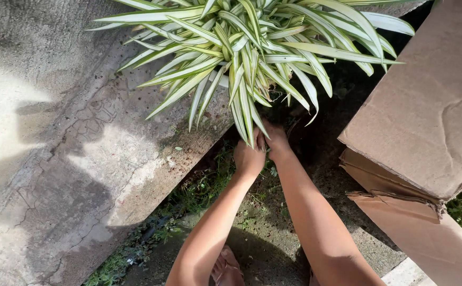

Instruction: Pulling weeds from the ground and placing them into a cardboard box.

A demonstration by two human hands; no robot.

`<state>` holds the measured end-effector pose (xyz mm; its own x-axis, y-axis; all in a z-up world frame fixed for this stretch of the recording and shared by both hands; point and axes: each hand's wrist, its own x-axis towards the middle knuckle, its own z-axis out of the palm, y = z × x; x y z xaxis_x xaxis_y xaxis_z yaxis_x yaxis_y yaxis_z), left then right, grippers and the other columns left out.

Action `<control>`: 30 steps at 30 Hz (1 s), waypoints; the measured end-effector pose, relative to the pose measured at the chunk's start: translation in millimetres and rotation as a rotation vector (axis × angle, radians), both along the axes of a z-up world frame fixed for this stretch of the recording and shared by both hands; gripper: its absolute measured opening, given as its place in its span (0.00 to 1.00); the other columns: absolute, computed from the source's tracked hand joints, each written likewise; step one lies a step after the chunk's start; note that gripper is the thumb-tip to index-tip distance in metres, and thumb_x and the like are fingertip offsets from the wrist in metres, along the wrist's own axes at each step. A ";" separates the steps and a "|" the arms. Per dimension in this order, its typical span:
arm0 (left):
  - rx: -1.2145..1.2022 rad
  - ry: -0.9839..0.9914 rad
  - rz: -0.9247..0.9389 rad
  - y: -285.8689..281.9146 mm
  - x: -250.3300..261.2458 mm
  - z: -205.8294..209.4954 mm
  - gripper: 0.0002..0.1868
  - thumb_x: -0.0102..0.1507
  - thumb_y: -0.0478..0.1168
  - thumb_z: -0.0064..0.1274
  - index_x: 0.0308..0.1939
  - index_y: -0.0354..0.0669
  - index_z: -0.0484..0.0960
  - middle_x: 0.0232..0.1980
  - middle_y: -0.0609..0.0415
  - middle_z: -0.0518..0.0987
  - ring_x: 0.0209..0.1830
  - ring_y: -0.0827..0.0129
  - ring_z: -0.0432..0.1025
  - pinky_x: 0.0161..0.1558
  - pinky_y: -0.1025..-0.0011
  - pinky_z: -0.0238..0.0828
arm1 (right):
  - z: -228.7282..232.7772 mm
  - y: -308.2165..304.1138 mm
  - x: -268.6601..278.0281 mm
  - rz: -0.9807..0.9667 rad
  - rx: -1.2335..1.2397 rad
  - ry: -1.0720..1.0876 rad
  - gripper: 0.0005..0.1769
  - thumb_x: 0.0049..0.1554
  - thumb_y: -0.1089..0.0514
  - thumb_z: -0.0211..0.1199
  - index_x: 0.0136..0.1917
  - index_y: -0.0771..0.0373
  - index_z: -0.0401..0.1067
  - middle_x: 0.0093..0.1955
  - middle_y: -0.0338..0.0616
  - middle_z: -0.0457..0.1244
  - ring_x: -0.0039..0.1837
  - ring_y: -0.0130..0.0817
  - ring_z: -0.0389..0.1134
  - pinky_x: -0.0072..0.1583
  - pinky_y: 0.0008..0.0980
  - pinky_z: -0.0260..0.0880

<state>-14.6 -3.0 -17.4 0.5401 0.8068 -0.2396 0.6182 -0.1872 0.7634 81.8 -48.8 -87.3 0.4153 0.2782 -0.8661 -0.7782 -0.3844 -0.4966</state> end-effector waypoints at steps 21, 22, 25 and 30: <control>-1.374 -0.551 0.957 11.1 54.0 -155.4 0.20 0.70 0.52 0.49 0.58 0.41 0.78 0.35 0.51 0.72 0.24 0.66 0.64 0.21 0.70 0.59 | -6.8 39.5 55.3 0.145 -0.130 -0.827 0.28 0.55 0.56 0.71 0.67 0.65 0.71 0.63 0.53 0.70 0.64 0.45 0.72 0.64 0.39 0.70; -1.376 -0.552 0.955 20.6 63.5 -127.6 0.20 0.70 0.52 0.49 0.58 0.41 0.78 0.35 0.51 0.72 0.24 0.66 0.64 0.21 0.70 0.59 | -26.8 38.2 57.5 0.145 -0.130 -0.829 0.28 0.55 0.56 0.71 0.67 0.65 0.71 0.63 0.53 0.70 0.64 0.45 0.72 0.64 0.39 0.70; -1.322 -0.981 0.926 40.1 74.1 -60.3 0.20 0.70 0.45 0.50 0.65 0.45 0.74 0.60 0.54 0.78 0.55 0.68 0.76 0.56 0.67 0.78 | -71.0 41.1 60.9 0.156 -0.046 -0.849 0.28 0.56 0.58 0.70 0.66 0.68 0.68 0.63 0.53 0.69 0.64 0.43 0.70 0.63 0.39 0.68; -1.184 -0.853 0.889 44.9 70.9 -33.8 0.19 0.70 0.43 0.51 0.63 0.42 0.75 0.59 0.51 0.79 0.54 0.67 0.77 0.55 0.67 0.78 | -85.2 55.8 58.8 0.017 0.123 -0.439 0.17 0.61 0.60 0.62 0.62 0.70 0.73 0.60 0.49 0.70 0.58 0.33 0.72 0.56 0.32 0.75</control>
<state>56.3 41.9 -51.2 0.3391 0.5151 -0.7872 -0.4147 0.8330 0.3664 140.6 7.0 -172.5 0.7303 0.3778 -0.5692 -0.4776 -0.3133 -0.8208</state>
